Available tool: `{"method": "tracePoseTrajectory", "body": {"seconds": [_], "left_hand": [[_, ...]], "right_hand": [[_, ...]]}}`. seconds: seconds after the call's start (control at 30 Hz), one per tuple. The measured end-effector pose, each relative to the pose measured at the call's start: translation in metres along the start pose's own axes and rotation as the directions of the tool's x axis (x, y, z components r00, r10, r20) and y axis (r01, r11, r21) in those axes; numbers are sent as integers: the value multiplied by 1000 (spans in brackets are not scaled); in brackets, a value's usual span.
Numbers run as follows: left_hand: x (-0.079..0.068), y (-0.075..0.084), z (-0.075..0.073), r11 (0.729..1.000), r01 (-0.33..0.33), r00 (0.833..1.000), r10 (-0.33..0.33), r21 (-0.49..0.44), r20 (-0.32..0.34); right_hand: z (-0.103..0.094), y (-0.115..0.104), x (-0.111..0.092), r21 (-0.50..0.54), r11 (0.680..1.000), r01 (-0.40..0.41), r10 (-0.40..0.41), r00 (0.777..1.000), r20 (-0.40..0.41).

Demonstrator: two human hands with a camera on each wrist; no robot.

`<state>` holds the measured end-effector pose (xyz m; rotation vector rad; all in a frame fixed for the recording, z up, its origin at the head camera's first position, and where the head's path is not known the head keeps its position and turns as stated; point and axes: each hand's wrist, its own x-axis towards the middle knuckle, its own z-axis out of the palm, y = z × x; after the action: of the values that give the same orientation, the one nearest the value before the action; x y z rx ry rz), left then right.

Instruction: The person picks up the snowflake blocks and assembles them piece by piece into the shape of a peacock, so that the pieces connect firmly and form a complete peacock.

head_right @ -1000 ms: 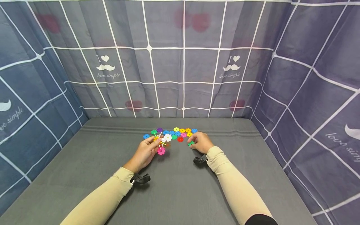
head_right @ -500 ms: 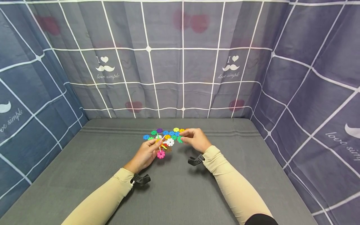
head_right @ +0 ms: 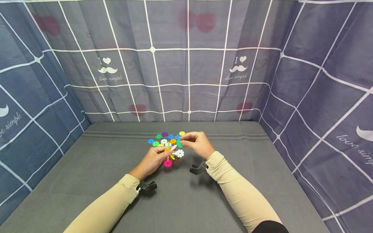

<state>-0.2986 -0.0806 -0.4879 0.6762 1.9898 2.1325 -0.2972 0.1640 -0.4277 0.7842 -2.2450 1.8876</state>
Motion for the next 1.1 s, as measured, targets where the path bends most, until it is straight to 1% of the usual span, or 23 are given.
{"method": "tracePoseTrajectory", "body": {"seconds": [0.13,0.33,0.5,0.73,0.9,1.1], "left_hand": [[-1,1,-1,995,-23,1000,23,100,-2],[-1,2,-2,985,-46,999,47,168,-1],[0,3,-3,983,-50,999,49,178,9],[-1,4,-3,978,-66,998,66,197,3],[-1,5,-2,976,-78,997,79,201,2],[-1,5,-3,974,-77,997,78,214,3]], "right_hand": [[1,2,0,-21,1000,15,-14,999,43],[1,4,1,-33,998,49,-47,997,69],[1,3,1,-23,998,64,-62,995,82],[4,1,1,-29,994,107,-105,994,42],[4,1,1,-33,994,106,-104,993,50],[7,0,-2,-25,996,88,-86,995,53]]}}
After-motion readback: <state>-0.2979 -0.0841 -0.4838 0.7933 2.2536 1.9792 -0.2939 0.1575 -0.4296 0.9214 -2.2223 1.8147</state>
